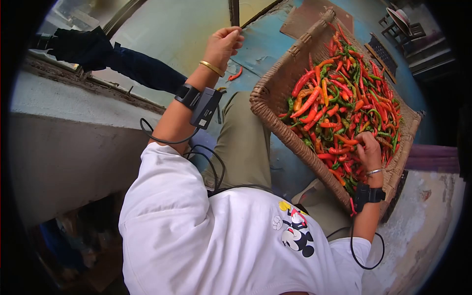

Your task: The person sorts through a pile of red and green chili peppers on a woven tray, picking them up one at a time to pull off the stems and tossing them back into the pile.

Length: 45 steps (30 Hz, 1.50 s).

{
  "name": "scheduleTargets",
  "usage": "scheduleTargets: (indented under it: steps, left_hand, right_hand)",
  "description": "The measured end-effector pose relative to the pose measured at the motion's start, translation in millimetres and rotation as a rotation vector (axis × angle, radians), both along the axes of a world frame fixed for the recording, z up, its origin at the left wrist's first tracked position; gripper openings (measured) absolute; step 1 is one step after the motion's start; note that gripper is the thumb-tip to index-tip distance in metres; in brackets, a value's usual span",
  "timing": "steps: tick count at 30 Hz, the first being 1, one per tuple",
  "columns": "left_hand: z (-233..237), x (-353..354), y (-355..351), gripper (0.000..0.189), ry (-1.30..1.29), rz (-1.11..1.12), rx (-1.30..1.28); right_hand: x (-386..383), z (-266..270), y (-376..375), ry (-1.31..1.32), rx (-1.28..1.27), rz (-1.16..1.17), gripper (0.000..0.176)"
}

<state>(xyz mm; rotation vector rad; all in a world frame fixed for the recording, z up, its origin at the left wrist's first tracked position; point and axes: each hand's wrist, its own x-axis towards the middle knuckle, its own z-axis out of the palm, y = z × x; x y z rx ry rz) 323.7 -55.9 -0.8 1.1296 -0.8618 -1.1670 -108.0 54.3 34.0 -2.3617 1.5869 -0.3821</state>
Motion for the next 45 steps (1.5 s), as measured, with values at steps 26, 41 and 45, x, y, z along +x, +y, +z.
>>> scheduleTargets:
  steps: [26, 41, 45]
  left_hand:
    - [7, -303, 30, 0.018, -0.716, -0.990, -0.592]
    - [-1, -299, 24, 0.030, -0.652, -0.888, -0.357]
    - [0, -296, 30, 0.024, -0.796, -0.923, -0.444]
  right_hand:
    - [-54, -4, 0, -1.520, 0.442, -0.327, 0.018]
    - [-91, 6, -11, -1.285, 0.084, -0.778, 0.018]
    - [-97, 22, -31, -1.601, -0.009, -0.583, 0.020]
